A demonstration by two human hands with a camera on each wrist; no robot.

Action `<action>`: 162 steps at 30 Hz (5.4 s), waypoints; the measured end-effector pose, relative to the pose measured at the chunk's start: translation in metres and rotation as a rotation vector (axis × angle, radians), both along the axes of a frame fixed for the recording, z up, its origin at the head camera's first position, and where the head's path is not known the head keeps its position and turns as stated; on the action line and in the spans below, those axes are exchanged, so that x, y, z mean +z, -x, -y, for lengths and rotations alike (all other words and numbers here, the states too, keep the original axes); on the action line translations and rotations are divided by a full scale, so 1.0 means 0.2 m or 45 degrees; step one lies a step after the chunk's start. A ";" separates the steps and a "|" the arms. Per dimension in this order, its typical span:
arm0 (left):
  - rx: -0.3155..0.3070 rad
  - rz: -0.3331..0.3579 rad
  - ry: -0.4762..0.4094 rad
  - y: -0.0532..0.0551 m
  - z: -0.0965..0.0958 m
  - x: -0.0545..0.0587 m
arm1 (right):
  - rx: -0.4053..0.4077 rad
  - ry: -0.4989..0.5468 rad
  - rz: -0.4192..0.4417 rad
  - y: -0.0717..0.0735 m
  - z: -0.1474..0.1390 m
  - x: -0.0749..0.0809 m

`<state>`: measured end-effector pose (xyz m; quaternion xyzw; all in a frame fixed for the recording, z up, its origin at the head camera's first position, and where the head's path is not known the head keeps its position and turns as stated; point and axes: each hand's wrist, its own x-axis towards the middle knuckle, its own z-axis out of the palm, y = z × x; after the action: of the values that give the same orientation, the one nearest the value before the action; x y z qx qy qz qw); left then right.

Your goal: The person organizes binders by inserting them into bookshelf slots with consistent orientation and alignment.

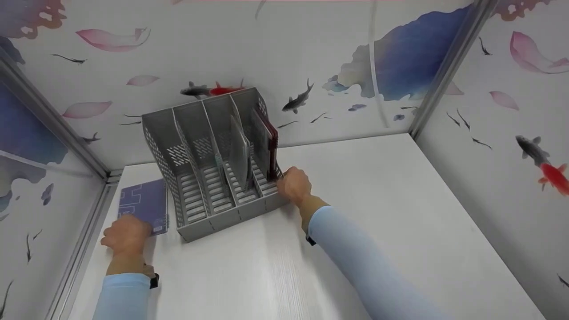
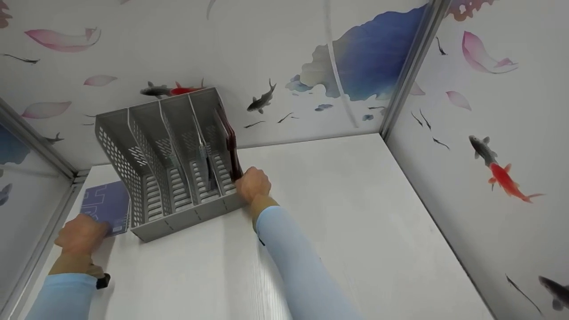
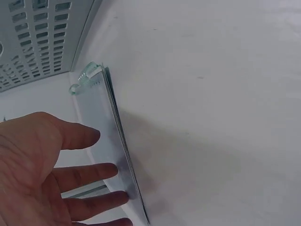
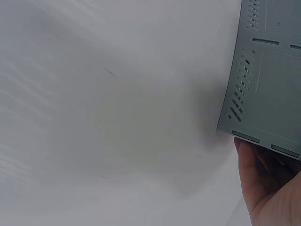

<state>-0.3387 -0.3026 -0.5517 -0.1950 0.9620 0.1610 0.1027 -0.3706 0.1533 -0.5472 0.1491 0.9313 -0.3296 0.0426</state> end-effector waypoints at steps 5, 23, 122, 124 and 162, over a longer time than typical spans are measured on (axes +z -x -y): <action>-0.093 -0.040 -0.043 0.04 -0.05 -0.02 | 0.006 -0.013 -0.002 0.00 0.00 0.00; -0.083 0.187 -0.003 0.12 -0.07 0.00 | 0.012 0.011 0.008 0.00 0.01 -0.01; -0.599 -0.743 0.341 -0.42 -0.48 0.52 | 0.106 -0.083 0.132 0.00 0.00 0.04; -0.603 -0.698 0.342 -0.44 -0.50 0.53 | 0.109 -0.088 0.126 0.01 0.00 0.04; -0.604 -0.707 -0.068 -0.23 -0.76 0.59 | 0.093 -0.083 0.123 0.01 -0.01 0.05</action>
<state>-0.2925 -0.1511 -0.4333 0.0874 0.9672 0.2044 -0.1229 -0.3734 0.1547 -0.5381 0.1320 0.9433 -0.2896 0.0947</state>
